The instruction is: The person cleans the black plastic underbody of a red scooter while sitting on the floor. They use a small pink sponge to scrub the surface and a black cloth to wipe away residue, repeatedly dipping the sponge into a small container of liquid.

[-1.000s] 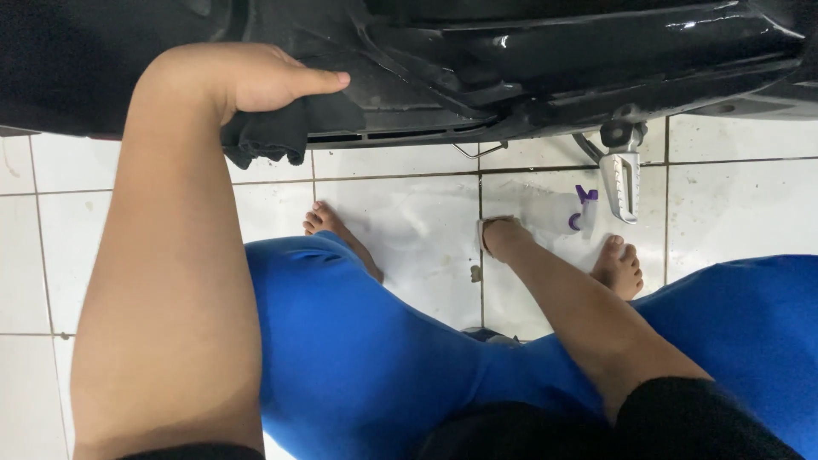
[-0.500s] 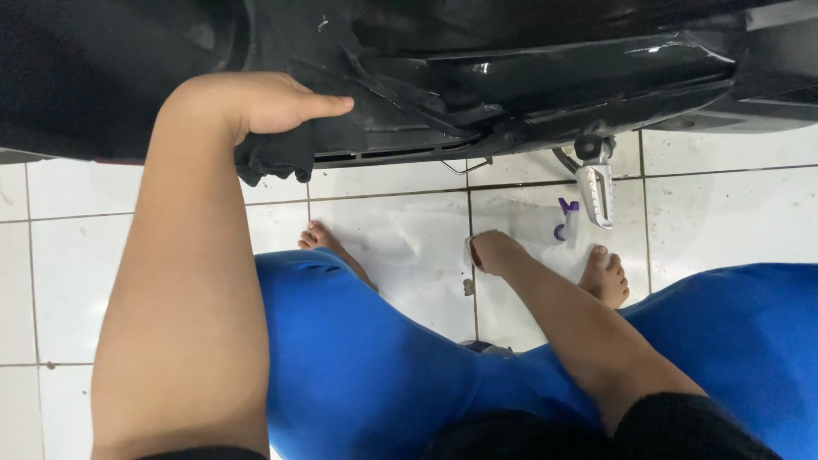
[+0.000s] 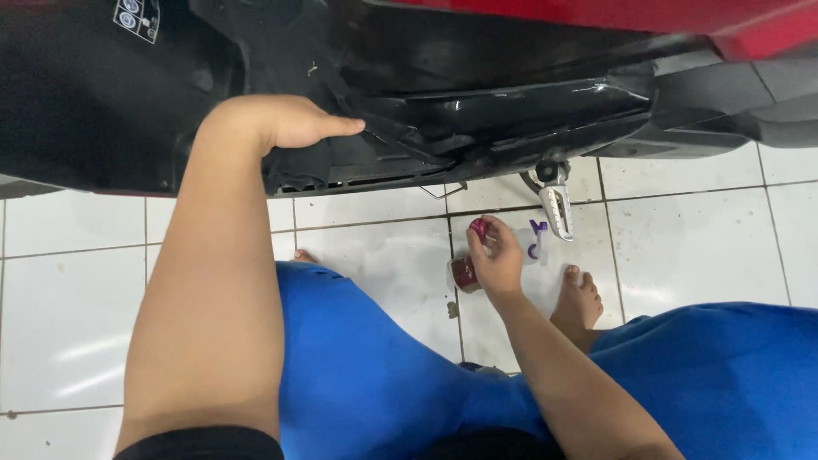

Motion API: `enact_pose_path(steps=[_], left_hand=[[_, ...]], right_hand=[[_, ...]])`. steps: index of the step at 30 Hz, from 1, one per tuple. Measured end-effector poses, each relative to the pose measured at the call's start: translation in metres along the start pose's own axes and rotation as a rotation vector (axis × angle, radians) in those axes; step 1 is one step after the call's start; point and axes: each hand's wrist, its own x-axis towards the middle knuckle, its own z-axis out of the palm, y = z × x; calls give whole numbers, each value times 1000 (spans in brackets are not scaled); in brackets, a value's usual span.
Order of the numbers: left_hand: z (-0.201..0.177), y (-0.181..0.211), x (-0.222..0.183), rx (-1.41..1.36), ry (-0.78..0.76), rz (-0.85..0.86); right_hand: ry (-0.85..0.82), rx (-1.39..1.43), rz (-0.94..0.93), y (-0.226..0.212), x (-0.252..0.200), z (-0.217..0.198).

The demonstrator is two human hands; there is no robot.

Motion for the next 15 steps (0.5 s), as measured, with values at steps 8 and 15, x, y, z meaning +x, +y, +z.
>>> enact_pose_path(steps=[8,15], left_hand=[[1,7,-3,-1,5,-12],[5,4,-4,-15,-3,-70]], right_hand=[[388,521,-117,-60,19,13],[484,812,-23,-87,25,5]])
